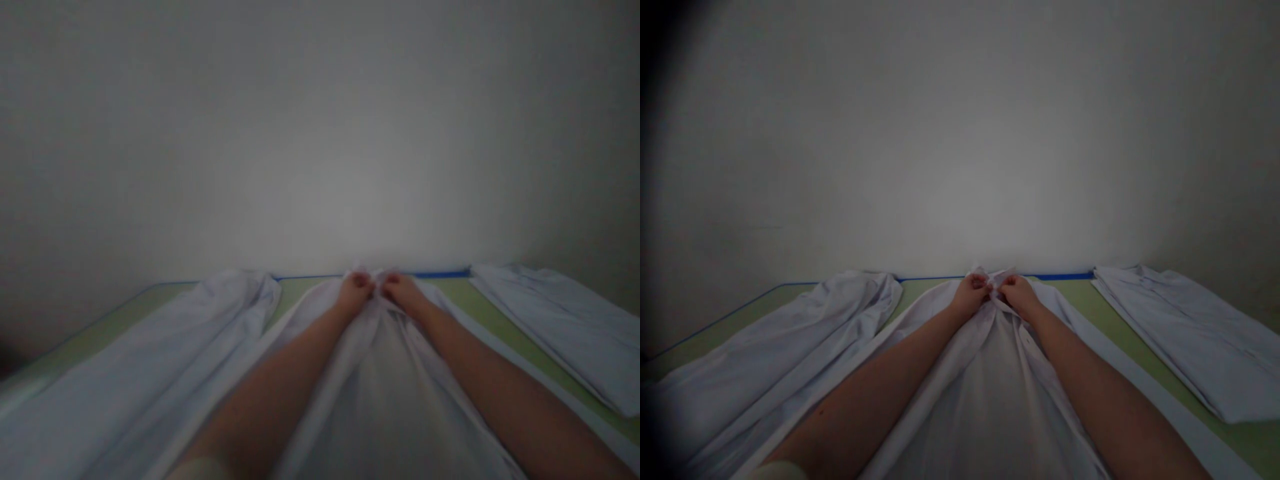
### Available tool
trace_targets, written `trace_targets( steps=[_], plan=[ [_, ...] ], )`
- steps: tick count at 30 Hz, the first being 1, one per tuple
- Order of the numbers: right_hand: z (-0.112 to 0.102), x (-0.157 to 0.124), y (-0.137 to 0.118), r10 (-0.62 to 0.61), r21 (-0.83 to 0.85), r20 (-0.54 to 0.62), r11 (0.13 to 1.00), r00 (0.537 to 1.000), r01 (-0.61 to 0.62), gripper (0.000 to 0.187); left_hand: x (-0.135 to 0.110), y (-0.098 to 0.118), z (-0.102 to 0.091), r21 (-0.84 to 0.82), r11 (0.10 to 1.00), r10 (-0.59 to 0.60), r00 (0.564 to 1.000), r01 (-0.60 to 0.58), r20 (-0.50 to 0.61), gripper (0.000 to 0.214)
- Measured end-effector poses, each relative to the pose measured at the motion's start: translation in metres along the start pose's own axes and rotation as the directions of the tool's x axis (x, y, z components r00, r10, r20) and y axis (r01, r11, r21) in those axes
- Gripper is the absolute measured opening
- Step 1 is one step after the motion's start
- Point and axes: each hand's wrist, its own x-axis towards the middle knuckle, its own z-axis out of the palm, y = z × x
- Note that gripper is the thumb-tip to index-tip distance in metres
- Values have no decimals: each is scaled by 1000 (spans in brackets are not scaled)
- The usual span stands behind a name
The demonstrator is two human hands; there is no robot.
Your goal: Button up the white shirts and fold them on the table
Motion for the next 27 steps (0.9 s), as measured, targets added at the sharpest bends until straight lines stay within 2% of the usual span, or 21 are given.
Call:
trace_targets(
  steps=[3, 5, 7, 8, 11, 14, 16, 18, 21, 25, 27],
  plan=[
    [-4, 5, 3, -62, -83, -166, 995, 984, 48, 27, -3, 6, -2, -1, 1000, -10, 999, 10, -39, 80],
    [-8, 9, 4, -204, -165, -238, 972, 950, 167, 45, -5, 10, -5, 31, 999, -16, 999, 17, -41, 93],
    [-11, 13, 5, -354, -287, -169, 911, 920, 297, 52, -6, 14, -7, 116, 993, -14, 1000, 15, -11, 81],
    [-13, 14, 6, -390, -339, -99, 878, 916, 337, 48, -7, 16, -9, 181, 983, -3, 1000, 2, 9, 69],
    [-17, 17, 8, -346, -429, 63, 838, 936, 338, 26, -8, 23, -16, 454, 886, 80, 995, -97, 57, 39],
    [-21, 17, 11, -297, -459, 130, 828, 946, 323, 19, -10, 32, -26, 734, 655, 164, 982, -181, 95, 31],
    [-21, 16, 14, -273, -477, 198, 812, 941, 336, 16, -11, 39, -33, 849, 478, 112, 974, -225, 196, 34],
    [-20, 13, 16, -250, -487, 270, 798, 930, 356, 12, -12, 46, -40, 884, 370, -3, 951, -286, 308, 36],
    [-18, 11, 15, -232, -501, 334, 777, 913, 381, 9, -11, 57, -50, 878, 340, -102, 914, -338, 392, 32],
    [-28, 15, -2, -268, -536, 292, 749, 918, 390, 16, -9, 77, -58, 890, 306, -104, 917, -338, 384, 36],
    [-39, 17, -16, -290, -555, 279, 729, 915, 400, 24, -12, 86, -56, 889, 297, -113, 911, -349, 396, 31]
  ],
)
